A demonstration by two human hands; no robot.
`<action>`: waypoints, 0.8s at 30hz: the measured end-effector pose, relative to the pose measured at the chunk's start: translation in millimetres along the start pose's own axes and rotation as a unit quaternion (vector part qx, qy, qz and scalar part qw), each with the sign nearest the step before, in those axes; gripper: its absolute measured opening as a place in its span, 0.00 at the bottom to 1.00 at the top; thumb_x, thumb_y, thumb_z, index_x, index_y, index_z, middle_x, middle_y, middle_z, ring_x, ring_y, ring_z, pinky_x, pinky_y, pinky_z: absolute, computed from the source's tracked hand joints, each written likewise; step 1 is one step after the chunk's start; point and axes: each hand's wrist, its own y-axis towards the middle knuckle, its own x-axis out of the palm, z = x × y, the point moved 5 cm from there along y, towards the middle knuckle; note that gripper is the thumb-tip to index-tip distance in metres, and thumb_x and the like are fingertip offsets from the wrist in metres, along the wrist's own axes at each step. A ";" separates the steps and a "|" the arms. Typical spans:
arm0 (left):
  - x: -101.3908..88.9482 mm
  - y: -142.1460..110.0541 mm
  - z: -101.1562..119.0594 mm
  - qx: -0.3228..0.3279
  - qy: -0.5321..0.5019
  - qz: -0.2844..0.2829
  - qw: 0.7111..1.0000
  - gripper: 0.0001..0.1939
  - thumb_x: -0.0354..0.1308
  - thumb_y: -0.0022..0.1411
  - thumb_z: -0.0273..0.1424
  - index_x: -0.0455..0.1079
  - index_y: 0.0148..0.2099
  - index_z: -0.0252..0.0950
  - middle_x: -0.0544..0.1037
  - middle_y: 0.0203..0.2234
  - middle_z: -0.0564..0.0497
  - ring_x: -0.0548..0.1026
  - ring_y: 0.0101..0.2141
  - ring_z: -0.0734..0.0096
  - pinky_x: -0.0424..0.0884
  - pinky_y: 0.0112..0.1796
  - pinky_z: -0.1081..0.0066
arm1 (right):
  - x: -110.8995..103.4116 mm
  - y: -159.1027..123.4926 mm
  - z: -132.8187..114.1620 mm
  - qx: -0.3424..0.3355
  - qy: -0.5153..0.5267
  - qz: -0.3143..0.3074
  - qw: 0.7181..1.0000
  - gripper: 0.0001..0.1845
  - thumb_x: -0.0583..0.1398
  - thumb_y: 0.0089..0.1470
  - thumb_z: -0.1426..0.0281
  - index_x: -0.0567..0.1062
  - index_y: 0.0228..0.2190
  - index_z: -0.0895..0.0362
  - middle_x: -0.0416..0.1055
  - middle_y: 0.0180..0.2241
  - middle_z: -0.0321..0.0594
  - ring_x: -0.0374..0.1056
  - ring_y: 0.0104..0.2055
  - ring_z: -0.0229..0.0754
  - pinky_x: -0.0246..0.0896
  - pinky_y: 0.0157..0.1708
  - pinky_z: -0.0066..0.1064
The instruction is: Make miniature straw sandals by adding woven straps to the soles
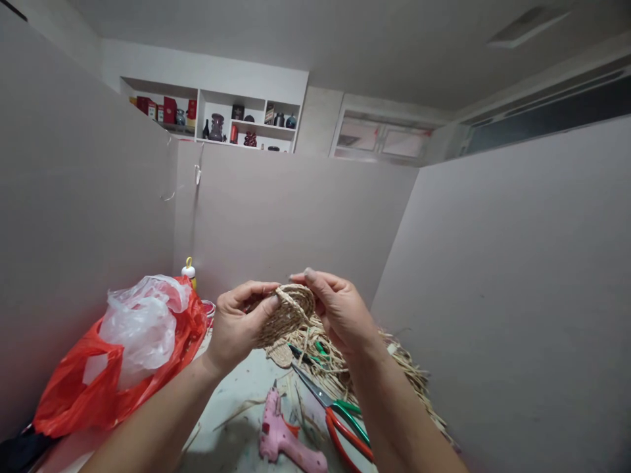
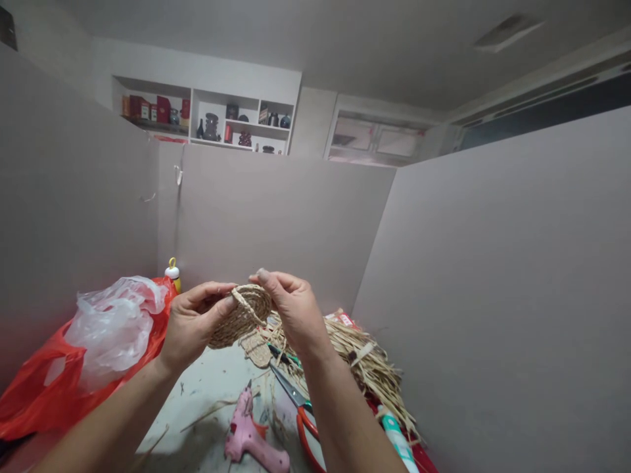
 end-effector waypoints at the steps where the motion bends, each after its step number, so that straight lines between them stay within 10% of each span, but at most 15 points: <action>1: -1.3 0.6 1.4 0.003 -0.001 0.002 1.000 0.06 0.64 0.53 0.30 0.78 0.36 0.38 0.80 0.32 0.51 0.76 0.34 0.73 0.73 0.37 0.75 | -0.3 -0.4 -1.5 -0.008 -0.005 0.002 1.000 0.15 0.68 0.41 0.58 0.82 0.28 0.56 0.75 0.21 0.36 0.67 0.23 0.34 0.61 0.25 0.26; 16: 1.2 3.5 -3.7 -0.042 -0.036 0.000 0.998 0.06 0.66 0.51 0.31 0.78 0.33 0.35 0.79 0.29 0.49 0.75 0.30 0.73 0.71 0.33 0.75 | 7.9 -0.2 6.5 -0.044 -0.038 -0.023 0.998 0.10 0.68 0.45 0.63 0.80 0.23 0.57 0.71 0.18 0.33 0.62 0.20 0.32 0.59 0.22 0.23; 24: -19.1 18.0 -23.9 -0.128 -0.252 0.155 0.947 0.15 0.70 0.41 0.31 0.74 0.34 0.33 0.80 0.25 0.52 0.76 0.26 0.74 0.72 0.30 0.75 | 6.5 3.9 22.3 -0.023 0.066 0.010 0.997 0.19 0.65 0.46 0.55 0.80 0.33 0.57 0.78 0.29 0.41 0.72 0.29 0.37 0.67 0.28 0.26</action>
